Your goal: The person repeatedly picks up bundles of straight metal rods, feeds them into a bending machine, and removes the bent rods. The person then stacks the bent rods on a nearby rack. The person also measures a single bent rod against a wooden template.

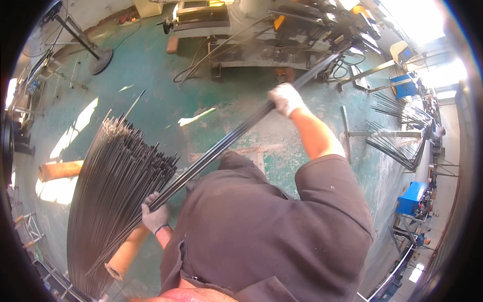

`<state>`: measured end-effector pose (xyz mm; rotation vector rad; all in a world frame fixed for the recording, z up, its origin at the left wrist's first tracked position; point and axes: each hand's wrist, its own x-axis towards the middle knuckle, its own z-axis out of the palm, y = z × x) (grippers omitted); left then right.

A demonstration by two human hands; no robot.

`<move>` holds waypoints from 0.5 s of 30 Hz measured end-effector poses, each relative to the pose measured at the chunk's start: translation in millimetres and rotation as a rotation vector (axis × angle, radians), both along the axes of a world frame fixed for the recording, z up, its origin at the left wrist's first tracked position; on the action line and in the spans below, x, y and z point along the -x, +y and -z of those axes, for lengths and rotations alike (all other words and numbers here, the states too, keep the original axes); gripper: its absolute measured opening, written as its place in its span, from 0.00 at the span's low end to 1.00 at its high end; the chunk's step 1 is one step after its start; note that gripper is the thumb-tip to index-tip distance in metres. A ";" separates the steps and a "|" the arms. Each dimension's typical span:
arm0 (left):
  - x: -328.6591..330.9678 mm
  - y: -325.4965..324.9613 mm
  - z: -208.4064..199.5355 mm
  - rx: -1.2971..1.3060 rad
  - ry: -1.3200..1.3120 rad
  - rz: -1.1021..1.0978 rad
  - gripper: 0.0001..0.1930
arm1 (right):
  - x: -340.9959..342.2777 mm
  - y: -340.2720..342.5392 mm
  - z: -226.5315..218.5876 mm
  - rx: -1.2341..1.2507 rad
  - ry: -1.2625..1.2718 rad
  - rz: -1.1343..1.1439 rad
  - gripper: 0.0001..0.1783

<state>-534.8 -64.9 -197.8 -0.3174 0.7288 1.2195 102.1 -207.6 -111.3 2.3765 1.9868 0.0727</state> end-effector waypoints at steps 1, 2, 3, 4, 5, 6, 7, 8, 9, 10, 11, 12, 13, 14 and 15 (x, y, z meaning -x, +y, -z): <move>-2.0 1.1 -7.0 -0.030 0.067 0.032 0.15 | -34.9 -24.3 -12.1 -0.007 -0.027 0.072 0.01; -5.6 3.2 -20.6 -0.059 0.135 0.065 0.15 | -71.7 -53.3 -17.3 -0.011 -0.085 0.139 0.01; -6.4 6.7 -24.7 -0.182 0.150 0.099 0.15 | -104.3 -84.5 -20.1 -0.110 -0.131 0.166 0.02; -10.2 11.0 -30.6 -0.306 0.167 0.130 0.15 | -122.1 -103.1 -34.0 -0.066 -0.181 0.343 0.05; -39.9 17.8 -67.1 -0.177 0.240 0.032 0.12 | -151.2 -131.9 -32.3 -0.095 -0.285 0.412 0.07; -59.6 25.4 -83.0 -0.115 0.272 -0.035 0.10 | -174.3 -156.2 -30.6 -0.164 -0.247 0.511 0.07; -86.2 24.4 -107.7 -0.197 0.284 0.029 0.09 | -187.1 -168.0 -23.6 -0.242 -0.334 0.600 0.09; -113.0 23.5 -121.9 -0.277 0.282 0.113 0.08 | -195.2 -190.0 -17.9 -0.313 -0.436 0.707 0.11; -132.7 29.2 -120.7 -0.335 0.262 0.147 0.08 | -209.2 -211.4 -1.2 -0.397 -0.351 0.933 0.16; -148.2 36.0 -120.9 -0.394 0.245 0.170 0.08 | -218.4 -221.3 21.9 -0.661 -0.246 1.050 0.19; -158.6 33.3 -124.9 -0.465 0.254 0.150 0.08 | -186.3 -171.7 5.2 -0.835 0.277 1.194 0.23; -188.9 46.0 -128.9 -0.480 0.226 0.220 0.08 | -191.0 -195.4 26.3 -0.957 0.878 1.402 0.25; -219.5 45.0 -135.8 -0.496 0.223 0.249 0.08 | -152.9 -167.4 13.6 -1.213 1.456 1.087 0.29; -250.1 43.7 -142.5 -0.509 0.213 0.277 0.08 | -113.2 -141.8 -4.8 -1.354 2.048 0.824 0.33; -283.7 42.7 -149.6 -0.521 0.203 0.325 0.09 | -82.2 -120.3 -10.8 -1.436 2.261 0.707 0.35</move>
